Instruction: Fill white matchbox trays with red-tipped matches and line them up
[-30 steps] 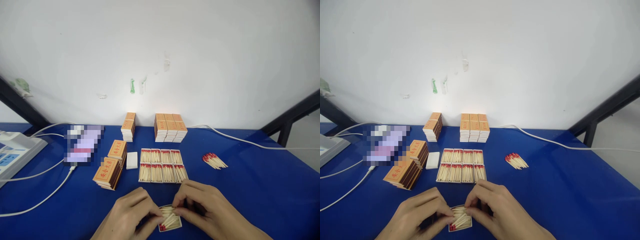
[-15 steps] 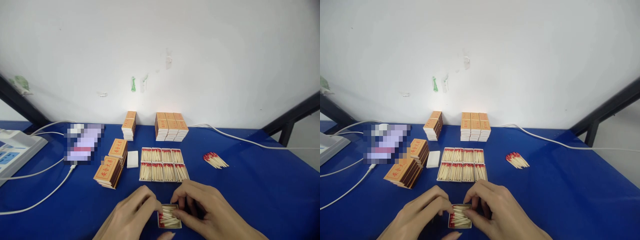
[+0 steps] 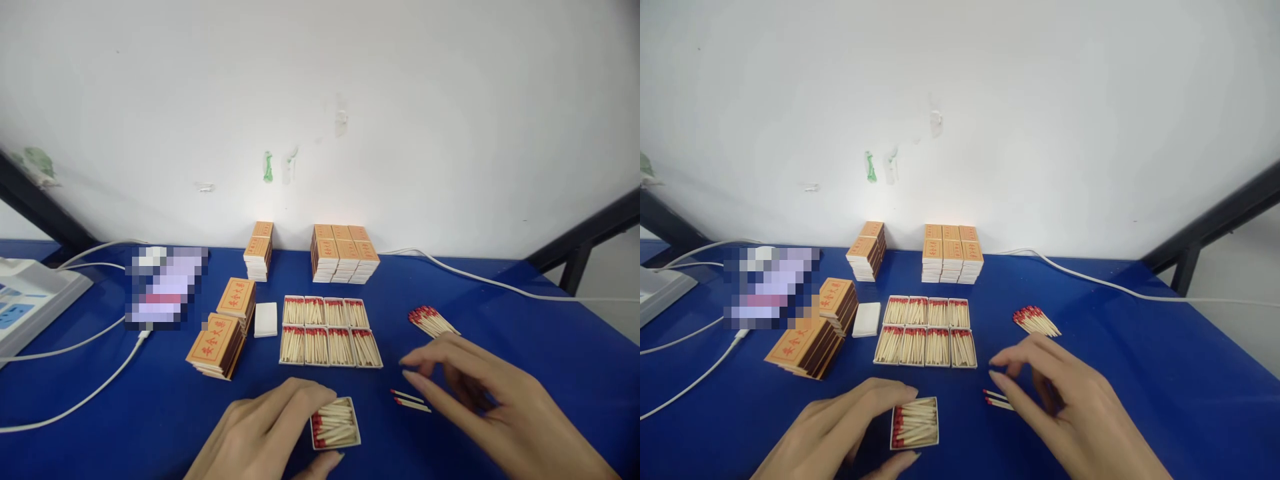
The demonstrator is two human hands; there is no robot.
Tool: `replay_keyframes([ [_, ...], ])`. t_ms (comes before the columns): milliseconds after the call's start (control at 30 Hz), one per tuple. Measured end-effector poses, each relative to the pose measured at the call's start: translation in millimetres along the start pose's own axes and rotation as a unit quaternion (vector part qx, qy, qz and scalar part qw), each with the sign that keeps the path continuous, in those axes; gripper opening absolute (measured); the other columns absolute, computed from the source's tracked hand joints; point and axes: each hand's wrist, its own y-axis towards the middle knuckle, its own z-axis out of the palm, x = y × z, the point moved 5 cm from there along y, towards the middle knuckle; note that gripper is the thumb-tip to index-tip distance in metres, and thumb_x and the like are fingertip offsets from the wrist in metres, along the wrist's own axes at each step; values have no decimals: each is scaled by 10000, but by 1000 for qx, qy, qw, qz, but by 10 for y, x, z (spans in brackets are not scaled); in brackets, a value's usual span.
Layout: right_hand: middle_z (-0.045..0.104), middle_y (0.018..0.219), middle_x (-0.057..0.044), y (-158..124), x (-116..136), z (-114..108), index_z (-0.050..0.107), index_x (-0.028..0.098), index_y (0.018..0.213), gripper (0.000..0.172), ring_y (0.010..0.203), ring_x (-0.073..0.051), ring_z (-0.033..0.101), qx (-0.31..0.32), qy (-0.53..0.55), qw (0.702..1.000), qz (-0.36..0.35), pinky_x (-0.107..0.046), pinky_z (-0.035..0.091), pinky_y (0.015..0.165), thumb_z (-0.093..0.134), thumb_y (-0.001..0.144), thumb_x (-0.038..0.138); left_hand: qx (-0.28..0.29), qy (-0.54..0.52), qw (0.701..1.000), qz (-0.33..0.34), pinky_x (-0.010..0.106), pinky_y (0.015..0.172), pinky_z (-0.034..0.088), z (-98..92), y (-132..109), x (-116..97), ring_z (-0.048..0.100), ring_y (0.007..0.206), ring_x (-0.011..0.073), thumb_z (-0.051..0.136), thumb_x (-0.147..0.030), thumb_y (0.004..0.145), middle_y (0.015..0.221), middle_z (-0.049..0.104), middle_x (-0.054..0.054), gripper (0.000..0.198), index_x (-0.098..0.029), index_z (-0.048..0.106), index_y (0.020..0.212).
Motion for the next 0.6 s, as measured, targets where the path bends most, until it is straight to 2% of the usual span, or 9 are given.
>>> replay_keyframes([
  [67,786,1062,-10,-125,-131,69,838,341,1202,290,616,-117,645,43,-32,999,-12,-239,567,572,808,1072,598,13,-4,1000,-1,262,736,757,27,-7,7,923,911,186,679,-328,1185,1191,886,-12,323,-290,561,1483],
  [133,795,1183,-29,-239,-219,134,838,356,1276,253,642,-114,683,64,-53,996,-29,-230,623,631,798,1092,527,14,-16,1000,5,268,729,754,46,-1,-9,917,885,180,626,-304,1210,1161,887,-20,258,-288,566,1460],
  [167,798,1171,-32,-285,-241,163,840,357,1281,240,652,-121,709,69,-54,995,-38,-224,636,637,789,1100,506,9,-20,1000,8,259,728,749,46,5,-21,916,881,173,606,-293,1219,1151,887,-21,236,-288,571,1452],
  [233,802,1145,-41,-347,-241,212,845,347,1235,198,787,-157,809,74,-39,995,-50,-220,685,754,697,1160,455,-7,-20,1000,10,238,729,738,30,16,-41,917,887,164,598,-289,1226,1151,889,-23,232,-291,573,1457],
  [300,804,1123,-42,-366,-192,241,843,338,1181,258,896,-176,861,72,-23,995,-58,-218,702,838,606,1204,437,-15,-10,1000,8,228,735,735,16,15,-50,919,900,163,612,-305,1221,1153,890,-25,253,-291,567,1469],
  [367,806,1076,-37,-350,-109,246,833,323,1117,311,863,-174,868,65,-21,996,-65,-203,701,778,574,1216,464,-11,4,1000,0,228,664,719,24,-2,-37,878,762,147,632,-332,1205,1125,884,-28,282,-287,562,1474],
  [467,807,993,-27,-293,70,228,800,304,1027,365,763,-168,850,53,-32,995,-81,-194,676,654,566,1219,509,0,17,1000,-16,237,481,624,63,-47,13,624,455,113,675,-339,1166,965,825,-58,328,-285,565,1470],
  [533,801,967,-19,-253,230,223,774,298,1006,392,738,-160,842,43,-34,993,-101,-200,680,663,537,1232,513,4,15,1000,-20,240,453,587,83,-73,37,547,427,114,714,-301,1138,886,773,-78,360,-287,568,1466],
  [600,793,981,-19,-216,419,255,761,294,1040,364,730,-148,831,38,-38,989,-135,-203,673,656,519,1245,472,4,10,1000,-18,237,471,592,87,-87,41,573,460,115,800,-273,1078,907,777,-79,457,-291,563,1468],
])
